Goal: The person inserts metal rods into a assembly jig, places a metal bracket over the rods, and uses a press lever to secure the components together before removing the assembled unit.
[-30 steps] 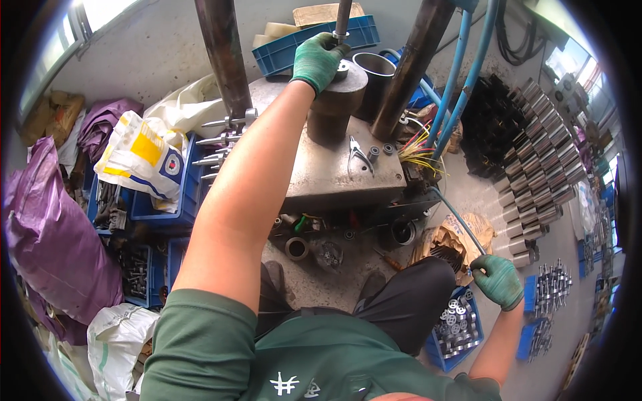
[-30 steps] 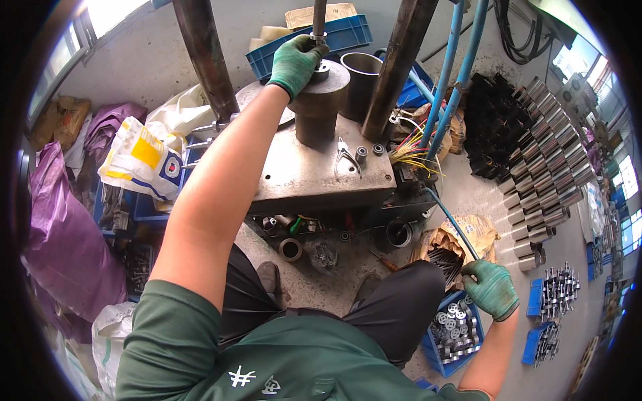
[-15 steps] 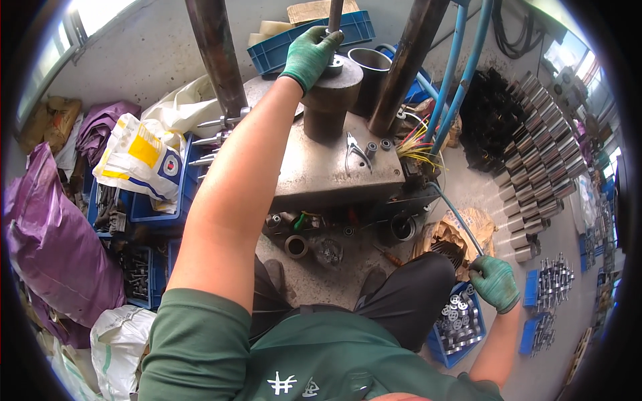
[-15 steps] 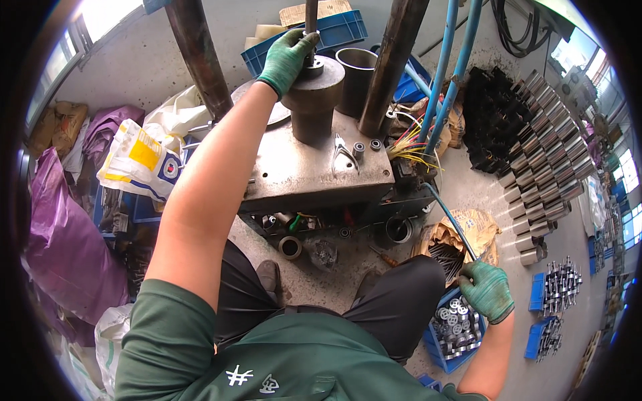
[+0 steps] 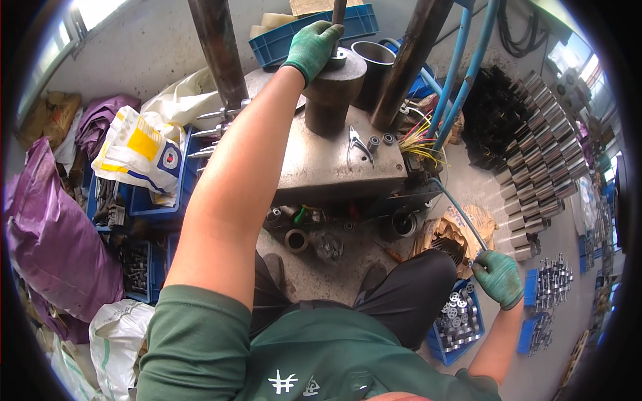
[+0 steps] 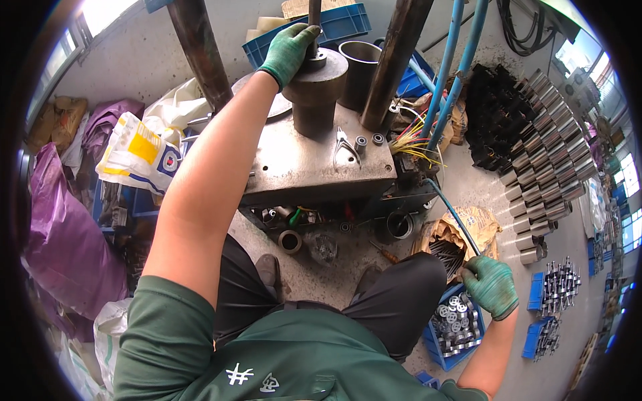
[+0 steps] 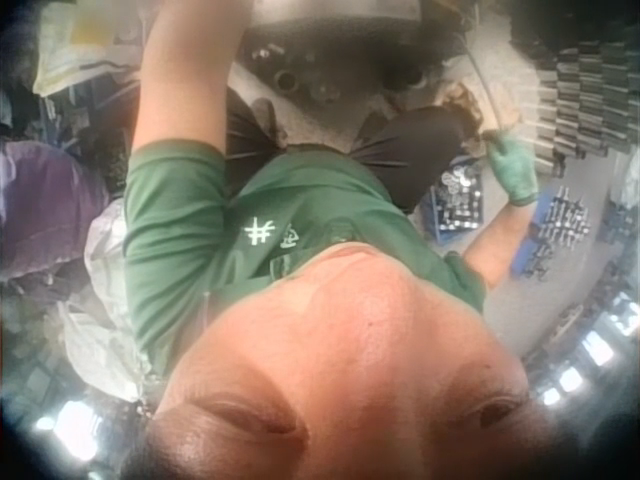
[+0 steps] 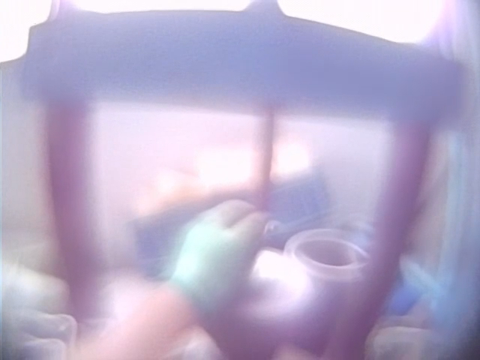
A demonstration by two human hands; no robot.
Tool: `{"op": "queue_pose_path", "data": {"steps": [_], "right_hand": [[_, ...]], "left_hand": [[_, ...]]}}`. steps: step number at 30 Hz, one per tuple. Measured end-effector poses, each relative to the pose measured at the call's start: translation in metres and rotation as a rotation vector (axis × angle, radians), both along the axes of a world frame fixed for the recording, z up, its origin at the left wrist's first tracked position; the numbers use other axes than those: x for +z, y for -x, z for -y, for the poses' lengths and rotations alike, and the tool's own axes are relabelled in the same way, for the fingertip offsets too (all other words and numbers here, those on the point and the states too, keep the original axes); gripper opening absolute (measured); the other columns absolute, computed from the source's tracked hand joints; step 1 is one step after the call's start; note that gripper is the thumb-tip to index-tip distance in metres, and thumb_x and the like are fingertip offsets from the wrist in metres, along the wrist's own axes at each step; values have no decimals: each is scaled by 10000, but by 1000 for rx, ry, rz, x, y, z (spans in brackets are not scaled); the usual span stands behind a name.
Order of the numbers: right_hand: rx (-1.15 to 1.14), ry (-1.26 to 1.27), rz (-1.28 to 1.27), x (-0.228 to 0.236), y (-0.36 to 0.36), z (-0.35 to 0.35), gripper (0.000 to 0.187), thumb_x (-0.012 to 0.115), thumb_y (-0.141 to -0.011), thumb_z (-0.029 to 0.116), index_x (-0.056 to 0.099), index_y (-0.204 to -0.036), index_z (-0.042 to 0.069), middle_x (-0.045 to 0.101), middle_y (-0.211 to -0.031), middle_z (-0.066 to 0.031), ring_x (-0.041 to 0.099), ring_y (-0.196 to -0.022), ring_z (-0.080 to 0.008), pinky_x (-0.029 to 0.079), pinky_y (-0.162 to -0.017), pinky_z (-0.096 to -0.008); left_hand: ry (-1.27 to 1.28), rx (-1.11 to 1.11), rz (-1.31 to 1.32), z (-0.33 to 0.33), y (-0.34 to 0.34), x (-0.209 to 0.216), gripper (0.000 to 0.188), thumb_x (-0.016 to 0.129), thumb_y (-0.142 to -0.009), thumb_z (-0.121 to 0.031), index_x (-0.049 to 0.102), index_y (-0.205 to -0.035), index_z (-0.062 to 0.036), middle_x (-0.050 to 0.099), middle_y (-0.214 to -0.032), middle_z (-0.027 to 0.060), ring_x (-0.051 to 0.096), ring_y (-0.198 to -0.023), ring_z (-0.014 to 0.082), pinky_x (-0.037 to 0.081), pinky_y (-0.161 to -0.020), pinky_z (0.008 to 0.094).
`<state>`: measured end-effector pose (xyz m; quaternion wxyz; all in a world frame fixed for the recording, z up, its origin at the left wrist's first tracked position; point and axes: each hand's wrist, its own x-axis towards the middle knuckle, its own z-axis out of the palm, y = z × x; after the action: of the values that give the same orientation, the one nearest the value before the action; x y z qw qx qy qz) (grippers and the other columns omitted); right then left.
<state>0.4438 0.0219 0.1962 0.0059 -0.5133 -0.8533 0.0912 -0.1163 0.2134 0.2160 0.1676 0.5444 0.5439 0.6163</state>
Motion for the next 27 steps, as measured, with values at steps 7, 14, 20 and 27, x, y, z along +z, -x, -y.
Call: {"op": "queue_pose_path", "data": {"steps": [7,14,20,27], "right_hand": [[-23,-40,-171,8,1,-5,190,666,-897,129,788,-1003,29,766,-999,-197,745,-909,-392,595,-838,-458],[-15,28,-153,7,-2,-6,222,641,-907,89,781,-1065,21,766,-1023,-205,743,-940,-393,596,-860,-447],[125,63,-120,9,-6,-10,214,640,-902,75,783,-1047,7,769,-1028,-205,749,-936,-387,598,-862,-443],[128,108,-33,10,-6,-10,246,629,-893,99,793,-1059,21,766,-1044,-210,741,-964,-393,596,-885,-454]], "left_hand": [[-3,10,10,-3,2,-2,364,678,-1018,-373,757,-1063,-21,724,-834,79,672,-760,172,540,-771,344],[11,33,-17,-1,1,-1,360,687,-1013,-372,760,-1084,-26,730,-845,82,685,-772,171,547,-774,343],[33,18,-10,0,-2,0,333,665,-1037,-353,745,-1090,-34,698,-873,53,644,-788,141,527,-778,310],[3,27,7,-2,0,-3,340,680,-1010,-334,768,-1113,-22,758,-892,97,714,-809,176,566,-794,342]]}}
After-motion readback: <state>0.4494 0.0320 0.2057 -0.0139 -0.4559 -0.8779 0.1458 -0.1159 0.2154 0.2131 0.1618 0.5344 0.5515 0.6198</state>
